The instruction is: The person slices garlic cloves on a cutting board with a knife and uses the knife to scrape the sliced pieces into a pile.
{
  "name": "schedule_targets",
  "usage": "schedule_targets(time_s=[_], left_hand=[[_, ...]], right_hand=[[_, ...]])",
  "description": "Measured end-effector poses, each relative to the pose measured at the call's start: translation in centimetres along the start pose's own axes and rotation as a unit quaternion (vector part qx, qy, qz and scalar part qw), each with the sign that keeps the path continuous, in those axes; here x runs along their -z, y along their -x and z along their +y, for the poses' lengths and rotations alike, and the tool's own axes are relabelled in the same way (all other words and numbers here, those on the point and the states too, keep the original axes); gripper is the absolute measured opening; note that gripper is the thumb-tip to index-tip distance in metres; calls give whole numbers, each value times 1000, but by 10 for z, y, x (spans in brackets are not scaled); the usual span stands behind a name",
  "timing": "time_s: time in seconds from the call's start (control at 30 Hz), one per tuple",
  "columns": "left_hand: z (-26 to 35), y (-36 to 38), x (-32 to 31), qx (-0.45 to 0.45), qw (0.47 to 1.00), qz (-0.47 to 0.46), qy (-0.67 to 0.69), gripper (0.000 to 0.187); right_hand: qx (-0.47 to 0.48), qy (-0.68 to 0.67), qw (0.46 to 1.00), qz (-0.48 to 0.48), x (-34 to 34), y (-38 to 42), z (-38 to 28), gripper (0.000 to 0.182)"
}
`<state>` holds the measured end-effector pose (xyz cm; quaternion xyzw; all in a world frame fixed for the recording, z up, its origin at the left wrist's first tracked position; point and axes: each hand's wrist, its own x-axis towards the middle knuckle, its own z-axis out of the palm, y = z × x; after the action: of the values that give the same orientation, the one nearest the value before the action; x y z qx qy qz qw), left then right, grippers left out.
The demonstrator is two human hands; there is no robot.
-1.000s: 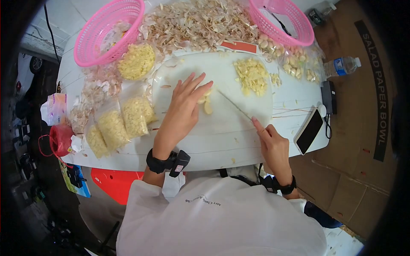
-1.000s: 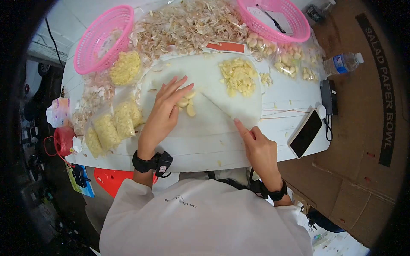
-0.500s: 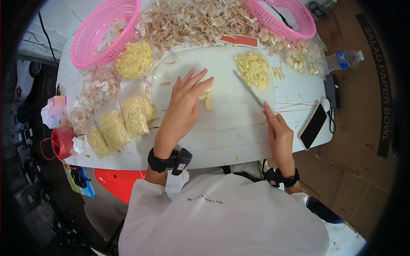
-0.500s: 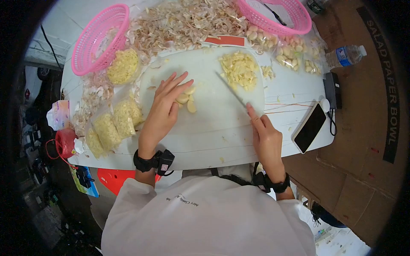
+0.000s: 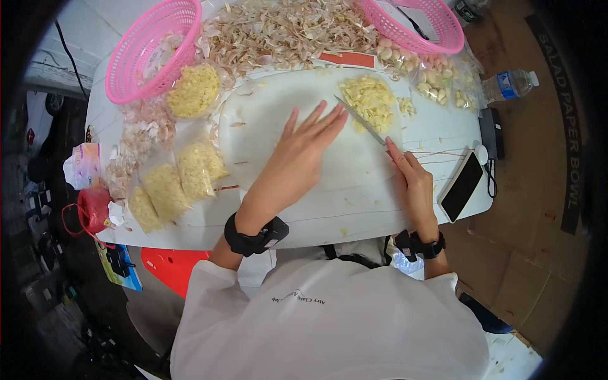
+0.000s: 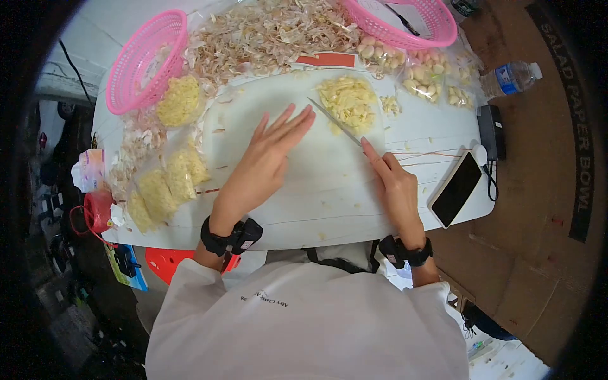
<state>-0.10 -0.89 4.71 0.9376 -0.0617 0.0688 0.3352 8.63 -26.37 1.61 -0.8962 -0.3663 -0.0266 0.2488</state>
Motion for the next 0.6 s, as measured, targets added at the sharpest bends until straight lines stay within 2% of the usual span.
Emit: schedule_targets(time_s=[0.3, 0.6], left_hand=[[0, -22, -31, -4, 993, -20, -118, 72], [3, -22, -38, 13, 989, -20, -143, 76]], right_hand=[[45, 37, 998, -21, -2, -2, 7, 74], [50, 53, 997, -16, -3, -4, 2, 76]])
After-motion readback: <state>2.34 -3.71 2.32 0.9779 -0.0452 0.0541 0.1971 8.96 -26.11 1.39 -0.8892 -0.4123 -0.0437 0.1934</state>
